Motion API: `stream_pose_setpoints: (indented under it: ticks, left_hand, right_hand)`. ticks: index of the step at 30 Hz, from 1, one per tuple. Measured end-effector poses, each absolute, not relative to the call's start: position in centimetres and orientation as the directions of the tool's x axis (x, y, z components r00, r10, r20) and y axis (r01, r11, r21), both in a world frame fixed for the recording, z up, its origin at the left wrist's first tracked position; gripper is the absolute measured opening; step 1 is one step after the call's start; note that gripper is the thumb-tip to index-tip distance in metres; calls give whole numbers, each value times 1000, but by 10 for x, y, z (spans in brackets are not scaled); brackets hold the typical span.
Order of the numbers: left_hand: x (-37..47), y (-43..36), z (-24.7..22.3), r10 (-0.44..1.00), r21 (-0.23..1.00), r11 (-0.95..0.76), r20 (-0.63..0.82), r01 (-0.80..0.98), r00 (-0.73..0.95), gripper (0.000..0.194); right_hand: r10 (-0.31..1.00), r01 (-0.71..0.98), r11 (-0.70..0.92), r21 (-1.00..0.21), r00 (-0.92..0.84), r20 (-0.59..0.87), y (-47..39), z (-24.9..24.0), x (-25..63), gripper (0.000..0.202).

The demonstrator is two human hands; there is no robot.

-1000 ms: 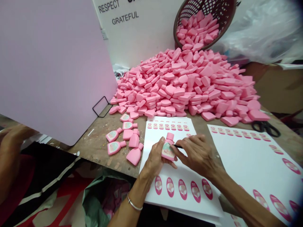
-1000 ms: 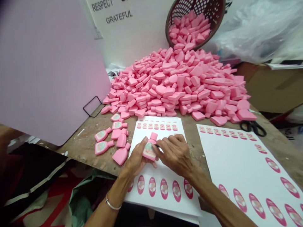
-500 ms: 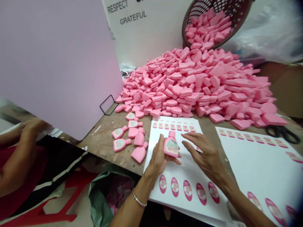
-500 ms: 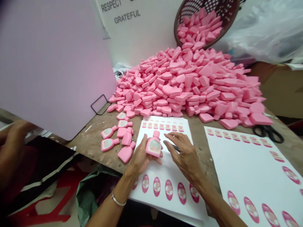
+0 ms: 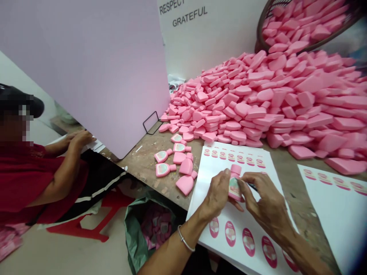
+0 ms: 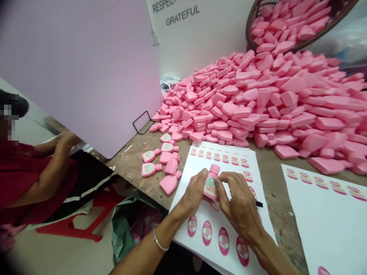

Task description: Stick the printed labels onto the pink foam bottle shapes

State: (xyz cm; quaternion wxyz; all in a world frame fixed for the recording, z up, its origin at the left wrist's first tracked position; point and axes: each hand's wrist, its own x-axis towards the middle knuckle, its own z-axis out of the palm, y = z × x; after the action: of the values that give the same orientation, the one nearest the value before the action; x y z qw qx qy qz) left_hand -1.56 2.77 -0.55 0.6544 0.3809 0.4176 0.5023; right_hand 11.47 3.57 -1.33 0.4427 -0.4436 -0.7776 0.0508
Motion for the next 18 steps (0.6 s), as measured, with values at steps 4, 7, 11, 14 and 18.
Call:
stream_pose_setpoints:
  ticks: [4, 7, 11, 14, 18]
  left_hand:
    - [-18, 32, -4, 969, 918, 200, -134, -342, 208, 56]
    - [-21, 33, -6, 957, 892, 235, -142, -387, 252, 58]
    - [-22, 33, -8, 959, 873, 265, -193, -410, 207, 56]
    - [-23, 31, -9, 962, 876, 249, -174, -412, 213, 55]
    - [-24, 27, -15, 955, 888, 255, -170, -383, 244, 56]
  right_hand:
    - [856, 605, 489, -629, -194, 480, 36, -8, 117, 14]
    - [901, 556, 428, -713, -197, 387, 35, -5, 119, 18]
    - [886, 578, 454, -678, -213, 411, 34, -4, 119, 18]
    - [867, 606, 483, -632, -227, 444, 31, -5, 119, 20]
    - [898, 624, 419, -660, -178, 402, 26, 1, 117, 25]
